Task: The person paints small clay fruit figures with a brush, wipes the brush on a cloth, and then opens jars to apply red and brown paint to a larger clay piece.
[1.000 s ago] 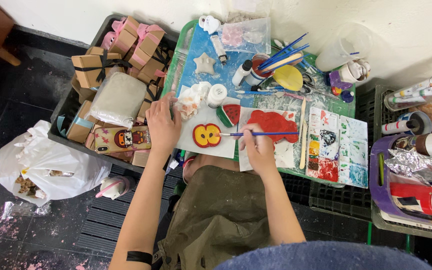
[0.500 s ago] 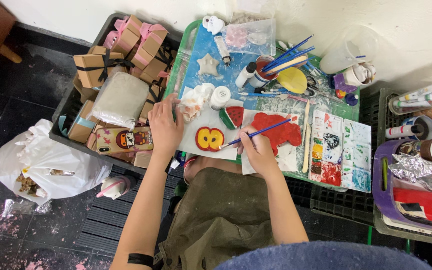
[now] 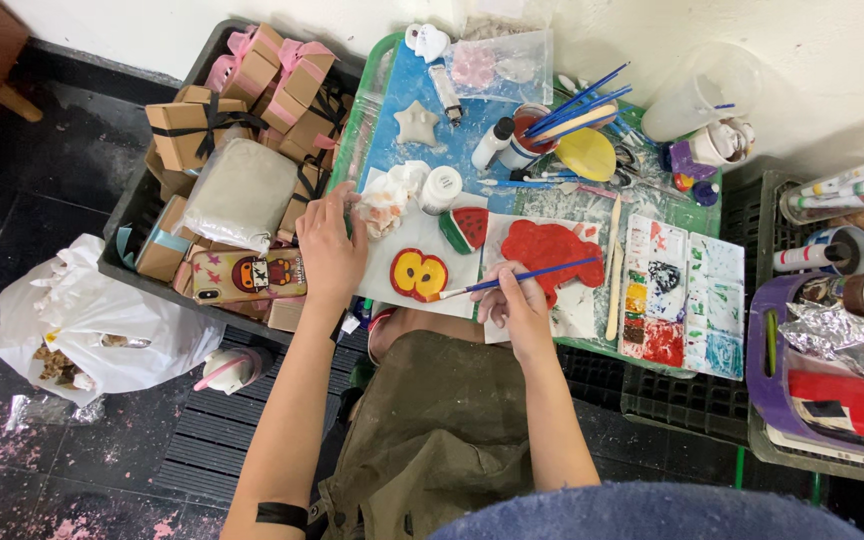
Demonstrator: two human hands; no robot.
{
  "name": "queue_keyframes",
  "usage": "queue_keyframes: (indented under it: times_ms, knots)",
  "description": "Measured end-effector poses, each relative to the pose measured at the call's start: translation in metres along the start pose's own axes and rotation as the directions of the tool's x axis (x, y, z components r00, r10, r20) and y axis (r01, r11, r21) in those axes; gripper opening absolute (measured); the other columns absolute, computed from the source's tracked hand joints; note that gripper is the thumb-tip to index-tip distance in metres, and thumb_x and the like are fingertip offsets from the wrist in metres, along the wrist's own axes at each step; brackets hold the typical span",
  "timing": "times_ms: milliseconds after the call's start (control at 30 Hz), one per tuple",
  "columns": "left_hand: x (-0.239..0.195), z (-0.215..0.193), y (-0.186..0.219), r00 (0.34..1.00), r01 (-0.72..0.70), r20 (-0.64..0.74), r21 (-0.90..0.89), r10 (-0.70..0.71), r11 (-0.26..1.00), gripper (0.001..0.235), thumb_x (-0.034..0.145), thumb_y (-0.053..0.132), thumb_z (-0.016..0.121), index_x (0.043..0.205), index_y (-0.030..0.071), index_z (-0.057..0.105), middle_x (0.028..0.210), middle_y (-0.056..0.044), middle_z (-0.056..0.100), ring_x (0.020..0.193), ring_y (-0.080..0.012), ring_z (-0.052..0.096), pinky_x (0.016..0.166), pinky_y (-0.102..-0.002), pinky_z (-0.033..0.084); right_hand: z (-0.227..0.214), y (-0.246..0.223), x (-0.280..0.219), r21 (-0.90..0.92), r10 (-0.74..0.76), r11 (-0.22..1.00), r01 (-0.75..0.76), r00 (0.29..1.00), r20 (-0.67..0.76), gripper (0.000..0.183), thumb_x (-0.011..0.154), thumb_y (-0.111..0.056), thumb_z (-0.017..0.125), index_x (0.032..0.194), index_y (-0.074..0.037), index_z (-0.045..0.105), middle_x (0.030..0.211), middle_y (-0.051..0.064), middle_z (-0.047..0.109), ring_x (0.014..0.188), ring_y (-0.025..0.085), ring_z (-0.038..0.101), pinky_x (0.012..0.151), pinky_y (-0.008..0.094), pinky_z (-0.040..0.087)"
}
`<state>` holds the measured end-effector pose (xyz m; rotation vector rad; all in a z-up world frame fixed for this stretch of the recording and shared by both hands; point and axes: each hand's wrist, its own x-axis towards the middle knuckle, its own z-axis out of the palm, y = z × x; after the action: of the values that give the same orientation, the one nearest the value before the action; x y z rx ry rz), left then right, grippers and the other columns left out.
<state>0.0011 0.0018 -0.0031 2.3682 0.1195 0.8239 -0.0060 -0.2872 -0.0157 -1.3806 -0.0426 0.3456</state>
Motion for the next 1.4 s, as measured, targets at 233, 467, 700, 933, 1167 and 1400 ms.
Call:
queue_keyframes:
  times_ms: [233,467,700,933,1167,1400]
  knots:
    - [0.000,-0.001,0.001,1.000,0.003,-0.006,0.009,-0.003,1.000,0.040,0.095,0.004,0.065,0.134,0.007,0.056,0.116,-0.004,0.071,0.109,-0.0291,0.062,0.092,-0.044,0.043,0.003,-0.011,-0.001,0.032,-0.026,0.999,0.026,1.000,-0.014,0.026,0.113,-0.027,0.043,0.103,-0.009,0.058,0.085,0.010,0.072,0.062,0.012,0.064,0.050,0.023,0.038]
    - [0.000,-0.001,0.001,1.000,0.021,-0.015,-0.028,-0.021,0.999,0.034,0.094,0.004,0.065,0.128,0.010,0.062,0.107,-0.001,0.073,0.108,-0.0269,0.063,0.093,-0.042,0.042,0.040,-0.014,0.020,-0.167,-0.226,0.961,0.222,0.974,-0.009,0.016,0.108,-0.020,0.050,0.110,-0.009,0.061,0.094,0.007,0.072,0.066,0.009,0.067,0.050,0.020,0.039]
    - [-0.001,0.000,-0.001,0.999,0.050,-0.006,-0.056,-0.050,0.997,0.035,0.091,0.001,0.065,0.125,0.011,0.064,0.103,0.001,0.074,0.105,-0.0262,0.062,0.093,-0.042,0.042,0.095,-0.027,0.030,-0.619,-0.407,0.697,0.362,0.911,0.075,0.013,0.103,-0.015,0.066,0.113,-0.009,0.072,0.075,0.001,0.064,0.057,0.006,0.045,0.052,0.023,0.034]
    - [0.001,-0.001,0.000,0.998,0.065,-0.005,-0.089,-0.066,0.994,0.036,0.090,0.002,0.067,0.125,0.011,0.064,0.102,0.001,0.074,0.106,-0.0261,0.063,0.094,-0.042,0.042,0.105,-0.037,0.030,-0.614,-0.429,0.701,0.363,0.902,0.044,0.012,0.101,-0.014,0.065,0.110,-0.009,0.072,0.075,0.000,0.064,0.058,0.005,0.046,0.052,0.023,0.034]
    - [0.002,-0.003,0.001,0.998,0.059,-0.006,-0.106,-0.060,0.993,0.037,0.088,0.002,0.068,0.124,0.012,0.064,0.100,0.002,0.074,0.104,-0.0258,0.063,0.093,-0.041,0.042,0.111,-0.052,0.031,-0.692,-0.520,0.491,0.530,0.815,0.255,0.011,0.101,-0.017,0.064,0.109,-0.012,0.068,0.099,0.007,0.074,0.077,0.021,0.071,0.065,0.031,0.053]
    - [0.001,-0.001,0.000,0.998,0.062,0.000,-0.092,-0.062,0.994,0.036,0.089,0.002,0.068,0.124,0.012,0.064,0.099,0.001,0.074,0.104,-0.0256,0.063,0.093,-0.041,0.042,0.097,-0.060,0.032,-0.684,-0.407,0.598,0.418,0.893,0.191,0.013,0.104,-0.020,0.061,0.110,-0.011,0.069,0.088,0.005,0.072,0.072,0.013,0.068,0.064,0.029,0.052]
